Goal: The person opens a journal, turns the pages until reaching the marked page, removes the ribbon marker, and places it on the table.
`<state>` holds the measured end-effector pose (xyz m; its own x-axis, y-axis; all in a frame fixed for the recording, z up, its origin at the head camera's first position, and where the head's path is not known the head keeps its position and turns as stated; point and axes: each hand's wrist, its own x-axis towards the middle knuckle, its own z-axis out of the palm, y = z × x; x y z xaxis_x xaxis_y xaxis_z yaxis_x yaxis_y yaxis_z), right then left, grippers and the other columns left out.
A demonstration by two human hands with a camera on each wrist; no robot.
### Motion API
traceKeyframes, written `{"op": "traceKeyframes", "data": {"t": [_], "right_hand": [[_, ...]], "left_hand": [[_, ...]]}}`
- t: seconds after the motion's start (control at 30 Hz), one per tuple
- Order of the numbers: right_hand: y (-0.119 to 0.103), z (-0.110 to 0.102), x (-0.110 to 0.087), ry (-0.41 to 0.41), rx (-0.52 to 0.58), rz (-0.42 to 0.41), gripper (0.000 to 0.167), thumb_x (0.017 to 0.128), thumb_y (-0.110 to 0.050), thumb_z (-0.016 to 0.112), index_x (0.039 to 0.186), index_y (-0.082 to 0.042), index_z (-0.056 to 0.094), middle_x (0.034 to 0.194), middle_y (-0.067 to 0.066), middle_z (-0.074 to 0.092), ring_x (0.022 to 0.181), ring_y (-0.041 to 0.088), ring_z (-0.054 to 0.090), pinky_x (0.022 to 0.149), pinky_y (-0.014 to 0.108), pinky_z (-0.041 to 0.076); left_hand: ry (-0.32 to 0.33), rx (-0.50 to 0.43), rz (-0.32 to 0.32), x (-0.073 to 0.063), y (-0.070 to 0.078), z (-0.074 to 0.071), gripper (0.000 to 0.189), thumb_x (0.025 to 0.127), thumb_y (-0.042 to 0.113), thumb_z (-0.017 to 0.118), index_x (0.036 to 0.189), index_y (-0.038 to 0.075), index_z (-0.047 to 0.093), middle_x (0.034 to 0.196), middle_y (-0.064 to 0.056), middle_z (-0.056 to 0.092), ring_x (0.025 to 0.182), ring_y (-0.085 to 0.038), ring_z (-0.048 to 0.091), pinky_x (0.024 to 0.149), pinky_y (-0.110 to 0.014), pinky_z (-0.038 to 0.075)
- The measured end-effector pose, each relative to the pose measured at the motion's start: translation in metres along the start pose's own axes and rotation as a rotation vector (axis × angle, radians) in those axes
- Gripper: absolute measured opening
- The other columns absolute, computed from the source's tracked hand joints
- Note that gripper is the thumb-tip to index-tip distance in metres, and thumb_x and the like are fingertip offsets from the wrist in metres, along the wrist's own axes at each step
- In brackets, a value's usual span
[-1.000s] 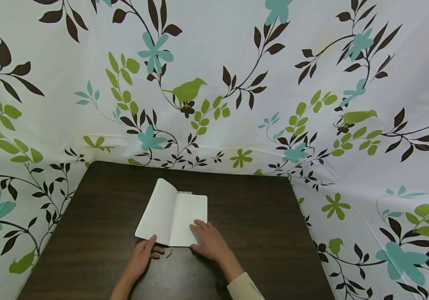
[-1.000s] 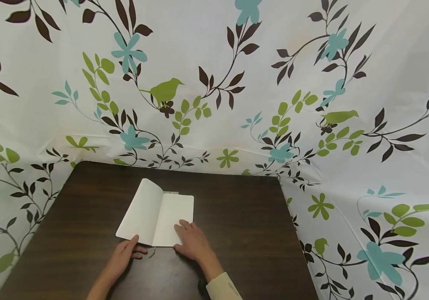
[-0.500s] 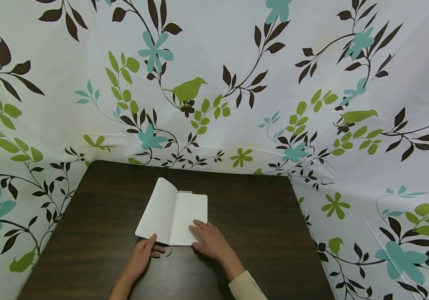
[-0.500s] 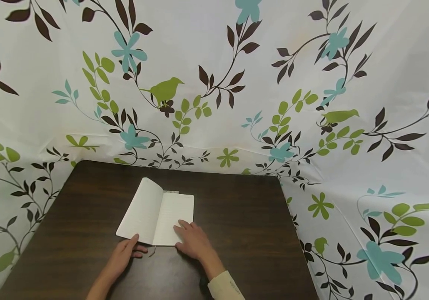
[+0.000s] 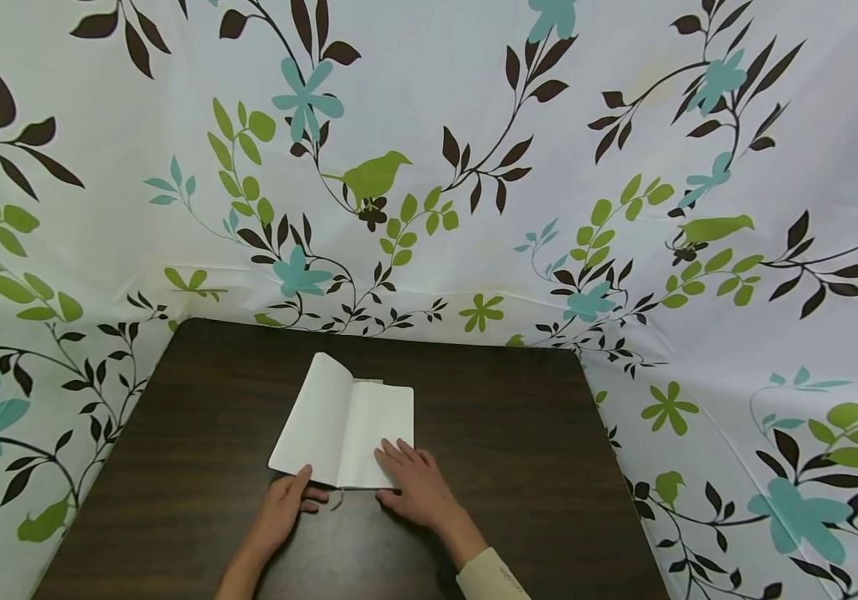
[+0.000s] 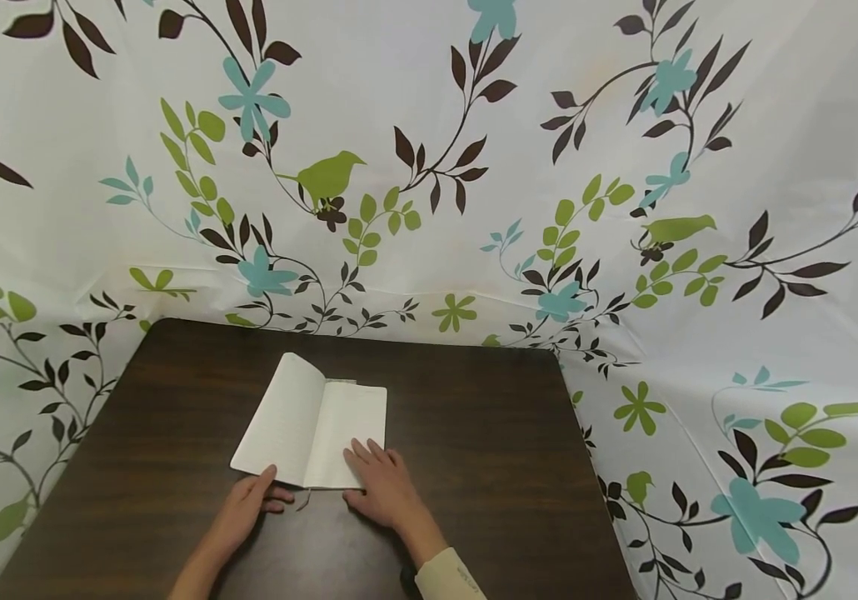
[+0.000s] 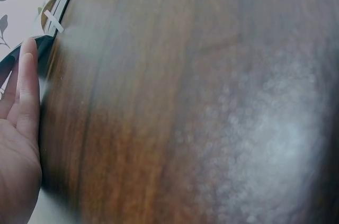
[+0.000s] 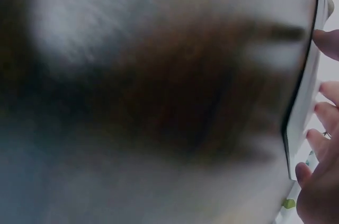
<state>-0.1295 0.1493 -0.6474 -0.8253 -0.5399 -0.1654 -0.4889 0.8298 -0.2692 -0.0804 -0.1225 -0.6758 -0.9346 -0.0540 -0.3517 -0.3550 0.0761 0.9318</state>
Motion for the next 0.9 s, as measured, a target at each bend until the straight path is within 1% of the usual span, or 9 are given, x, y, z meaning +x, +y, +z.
{"op": "traceKeyframes", "data": {"t": [0.2,0.37,0.47,0.67,0.77,0.83,0.9], "right_hand": [[0.0,0.01,0.0,0.043,0.014,-0.003,0.071,0.107,-0.051,0.062,0.169,-0.028,0.036,0.176,-0.006,0.034,0.164,0.021,0.033,0.124,0.058,0.035],[0.0,0.007,-0.001,0.072,0.007,0.002,0.067,0.107,-0.052,0.062,0.167,-0.03,0.041,0.174,-0.007,0.038,0.161,0.02,0.037,0.119,0.06,0.037],[0.001,0.005,0.0,0.082,-0.008,-0.009,0.065,0.107,-0.053,0.063,0.165,-0.031,0.045,0.173,-0.007,0.041,0.159,0.019,0.042,0.117,0.059,0.039],[0.004,-0.001,0.003,0.052,0.02,-0.023,0.062,0.107,-0.053,0.063,0.163,-0.032,0.048,0.172,-0.009,0.041,0.157,0.016,0.043,0.118,0.057,0.039],[0.007,-0.001,0.004,0.052,0.021,-0.032,0.059,0.107,-0.051,0.064,0.162,-0.032,0.049,0.171,-0.009,0.043,0.157,0.015,0.045,0.118,0.056,0.04],[0.009,-0.001,0.004,0.059,0.001,-0.044,0.056,0.108,-0.048,0.064,0.16,-0.03,0.052,0.17,-0.009,0.045,0.156,0.015,0.046,0.118,0.054,0.042],[0.009,-0.002,0.004,0.066,-0.047,-0.067,0.051,0.108,-0.042,0.065,0.157,-0.028,0.056,0.168,-0.007,0.048,0.154,0.014,0.048,0.119,0.05,0.046]], "left_hand": [[0.002,0.004,-0.006,0.0,-0.001,0.0,0.057,0.118,0.038,0.044,0.11,-0.014,0.068,0.09,-0.019,0.08,0.077,-0.025,0.077,0.072,-0.029,0.064],[-0.003,0.01,-0.016,0.0,-0.001,-0.001,0.058,0.117,0.041,0.044,0.11,-0.012,0.067,0.092,-0.017,0.081,0.08,-0.025,0.078,0.074,-0.028,0.063],[-0.008,0.016,-0.011,0.0,-0.001,-0.002,0.059,0.118,0.041,0.043,0.11,-0.012,0.068,0.092,-0.017,0.081,0.08,-0.025,0.078,0.074,-0.028,0.063],[-0.006,0.009,-0.009,0.001,-0.001,-0.002,0.059,0.118,0.04,0.043,0.11,-0.013,0.068,0.092,-0.018,0.081,0.08,-0.026,0.078,0.074,-0.029,0.064],[-0.005,0.009,-0.013,0.001,-0.001,-0.001,0.059,0.118,0.04,0.043,0.11,-0.013,0.068,0.093,-0.018,0.081,0.081,-0.025,0.078,0.074,-0.029,0.064],[-0.008,0.018,-0.015,0.001,-0.001,-0.001,0.06,0.118,0.042,0.043,0.111,-0.012,0.068,0.094,-0.018,0.081,0.081,-0.025,0.078,0.075,-0.029,0.064],[-0.009,0.026,-0.019,0.0,0.001,-0.001,0.061,0.117,0.043,0.043,0.112,-0.012,0.068,0.094,-0.017,0.081,0.082,-0.025,0.078,0.075,-0.03,0.064]]}}
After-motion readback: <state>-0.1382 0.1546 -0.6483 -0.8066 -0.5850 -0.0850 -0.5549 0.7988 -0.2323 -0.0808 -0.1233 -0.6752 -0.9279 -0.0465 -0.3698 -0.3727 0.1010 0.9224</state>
